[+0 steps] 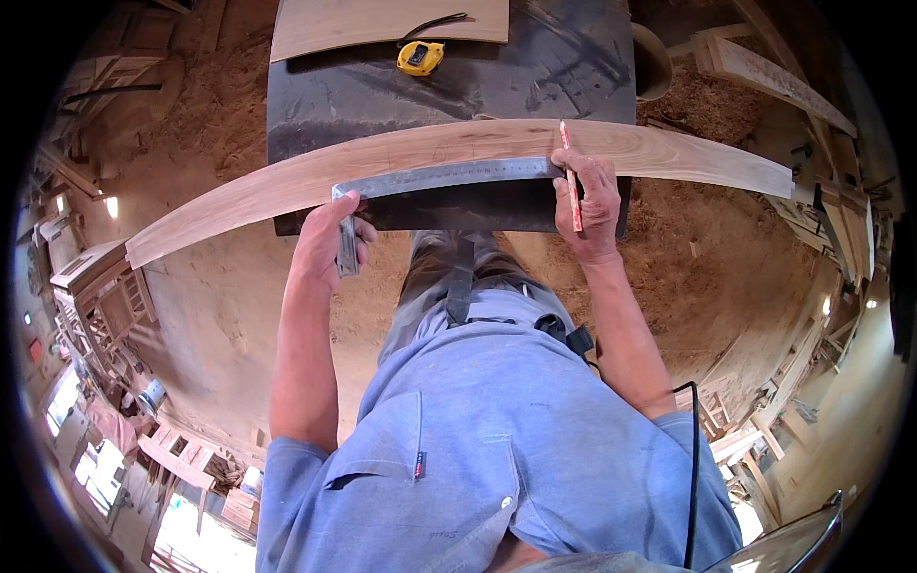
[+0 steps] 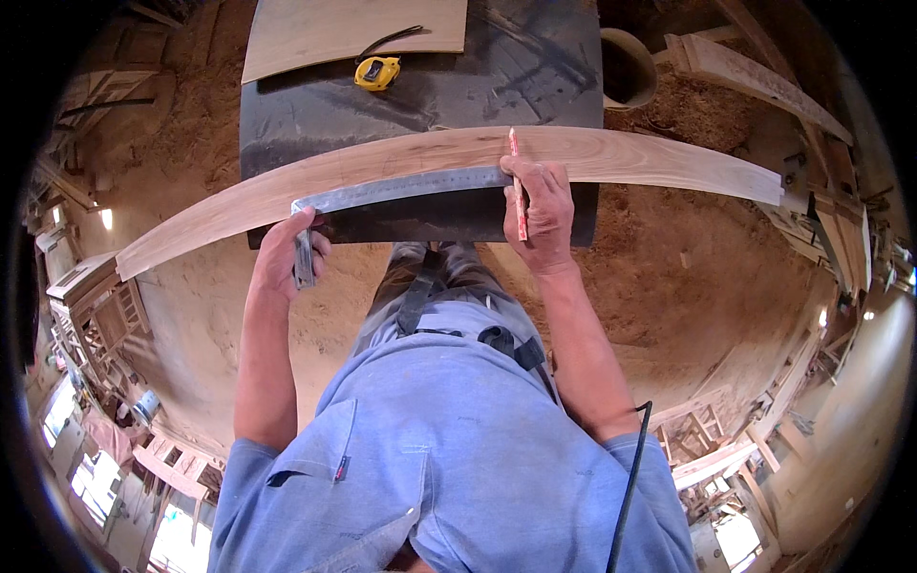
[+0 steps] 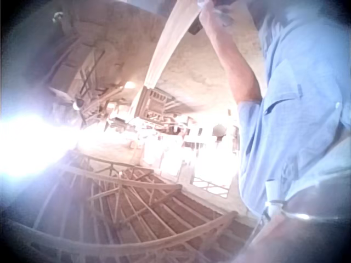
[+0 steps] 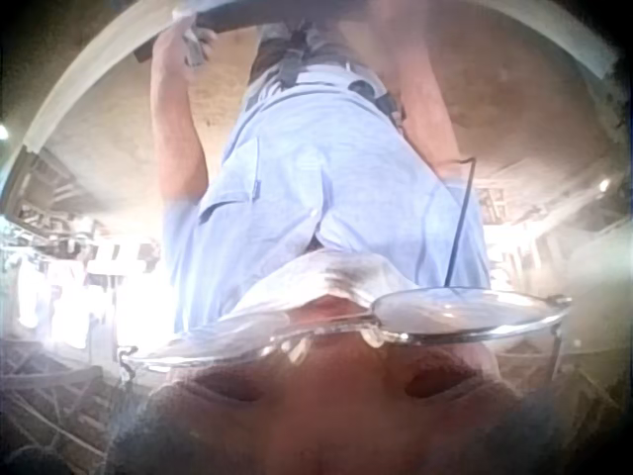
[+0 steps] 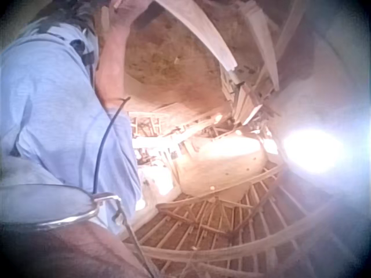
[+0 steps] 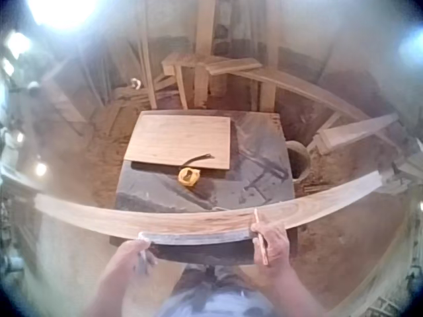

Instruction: The person uses a metal square and a pencil to mark measurements on a long, curved piece of wood. They repeatedly reposition the square along the wood's length to draw straight lines at various intervals.

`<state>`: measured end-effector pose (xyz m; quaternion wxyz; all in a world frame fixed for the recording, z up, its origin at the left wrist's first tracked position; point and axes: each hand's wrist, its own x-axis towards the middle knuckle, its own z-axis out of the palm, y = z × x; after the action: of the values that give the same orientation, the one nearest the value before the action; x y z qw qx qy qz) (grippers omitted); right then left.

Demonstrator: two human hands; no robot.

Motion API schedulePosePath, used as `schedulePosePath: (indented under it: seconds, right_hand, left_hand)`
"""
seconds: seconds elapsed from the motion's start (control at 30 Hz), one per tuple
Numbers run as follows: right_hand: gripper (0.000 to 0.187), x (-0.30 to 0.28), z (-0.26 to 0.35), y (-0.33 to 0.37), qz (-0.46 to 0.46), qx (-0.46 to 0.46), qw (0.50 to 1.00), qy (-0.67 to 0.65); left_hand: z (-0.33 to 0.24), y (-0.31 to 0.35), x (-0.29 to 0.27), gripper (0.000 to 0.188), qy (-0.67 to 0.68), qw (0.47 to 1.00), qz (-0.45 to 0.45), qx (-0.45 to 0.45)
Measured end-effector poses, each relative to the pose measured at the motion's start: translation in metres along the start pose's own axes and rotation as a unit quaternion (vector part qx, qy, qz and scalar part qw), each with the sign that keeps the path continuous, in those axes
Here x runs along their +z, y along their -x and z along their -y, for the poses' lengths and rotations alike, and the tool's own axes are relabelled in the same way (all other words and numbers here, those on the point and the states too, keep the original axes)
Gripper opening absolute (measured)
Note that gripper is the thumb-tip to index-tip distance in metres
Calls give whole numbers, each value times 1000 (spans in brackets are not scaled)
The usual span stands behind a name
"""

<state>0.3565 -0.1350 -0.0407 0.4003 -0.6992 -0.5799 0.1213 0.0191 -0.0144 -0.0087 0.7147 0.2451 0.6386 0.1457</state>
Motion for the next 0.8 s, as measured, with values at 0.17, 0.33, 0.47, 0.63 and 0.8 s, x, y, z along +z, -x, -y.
schedulePosePath:
  seconds: [0.17, 0.33, 0.47, 0.63, 0.8]
  right_hand:
    - [43, -2, -1, 0, -3, 7, 1000, -2]
    - [41, -4, -5, 3, -3, 5, 1000, -5]
    - [41, -4, -7, 3, -9, 2, 1000, -1]
    - [41, -7, -8, 2, 2, 14, 1000, -10]
    - [40, -9, -8, 0, 7, 21, 1000, -22]
  left_hand:
    - [6, -7, 5, 42, -18, 1000, -7, 21]
    - [4, -6, 8, 46, -57, 998, -12, 17]
    - [3, -6, 10, 46, -77, 997, -16, 16]
    - [1, -6, 10, 47, -91, 996, -16, 21]
    - [-1, -4, 10, 47, -92, 995, -14, 21]
